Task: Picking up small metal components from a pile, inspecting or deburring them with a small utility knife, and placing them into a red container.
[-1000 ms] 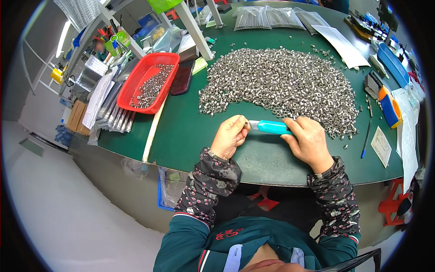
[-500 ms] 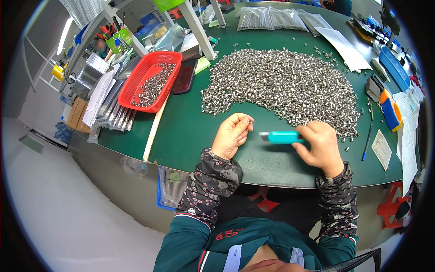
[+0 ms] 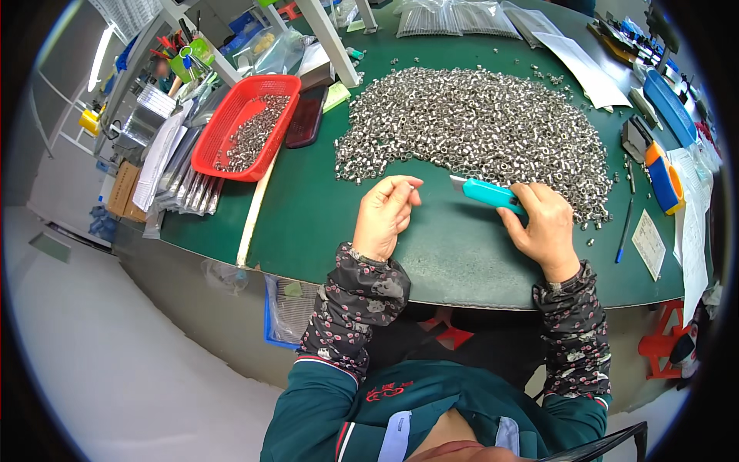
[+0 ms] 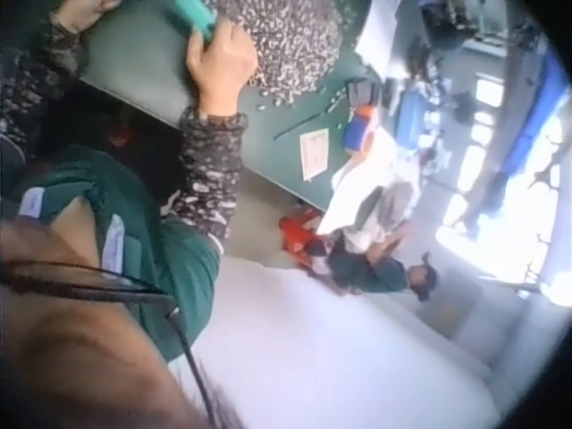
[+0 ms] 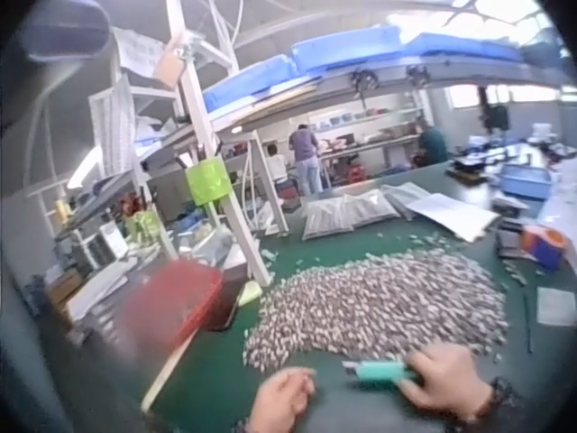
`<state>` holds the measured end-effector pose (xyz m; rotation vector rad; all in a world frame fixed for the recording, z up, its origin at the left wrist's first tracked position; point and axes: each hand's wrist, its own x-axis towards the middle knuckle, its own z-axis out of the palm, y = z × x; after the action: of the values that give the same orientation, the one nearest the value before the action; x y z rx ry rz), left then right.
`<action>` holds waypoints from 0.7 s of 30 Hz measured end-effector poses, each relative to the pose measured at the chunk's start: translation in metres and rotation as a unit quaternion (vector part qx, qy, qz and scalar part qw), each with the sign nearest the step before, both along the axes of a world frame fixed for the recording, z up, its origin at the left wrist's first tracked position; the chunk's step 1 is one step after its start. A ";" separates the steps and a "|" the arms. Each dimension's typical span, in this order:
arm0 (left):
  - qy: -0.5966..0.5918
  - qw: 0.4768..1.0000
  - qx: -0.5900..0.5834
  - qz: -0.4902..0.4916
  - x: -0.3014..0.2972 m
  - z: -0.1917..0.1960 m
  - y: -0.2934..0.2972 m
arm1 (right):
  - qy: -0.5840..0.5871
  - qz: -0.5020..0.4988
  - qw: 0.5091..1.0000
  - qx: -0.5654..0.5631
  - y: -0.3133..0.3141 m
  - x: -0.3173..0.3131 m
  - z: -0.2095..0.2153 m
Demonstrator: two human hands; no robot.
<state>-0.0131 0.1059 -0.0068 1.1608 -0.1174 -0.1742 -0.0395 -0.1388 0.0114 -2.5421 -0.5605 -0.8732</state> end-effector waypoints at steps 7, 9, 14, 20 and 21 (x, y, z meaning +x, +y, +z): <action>0.031 0.996 -0.078 -0.041 -0.001 0.000 0.002 | 0.015 0.026 1.000 0.001 0.005 -0.004 0.002; 0.030 0.996 -0.075 -0.047 -0.002 0.000 0.002 | 0.009 0.030 0.999 0.004 0.006 -0.003 0.000; 0.039 0.993 -0.097 -0.053 0.000 -0.006 0.002 | 0.011 0.027 1.000 0.008 0.005 -0.004 -0.001; 0.045 0.990 -0.111 -0.078 0.002 -0.006 0.004 | 0.018 0.033 0.999 0.012 0.008 -0.004 0.000; 0.047 0.989 -0.111 -0.084 0.002 -0.005 0.003 | 0.018 0.033 0.999 0.011 0.008 -0.004 0.000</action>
<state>-0.0109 0.1094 -0.0123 0.9187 -0.1477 -0.3547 -0.0432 -0.1312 0.0117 -2.5000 -0.6166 -0.8057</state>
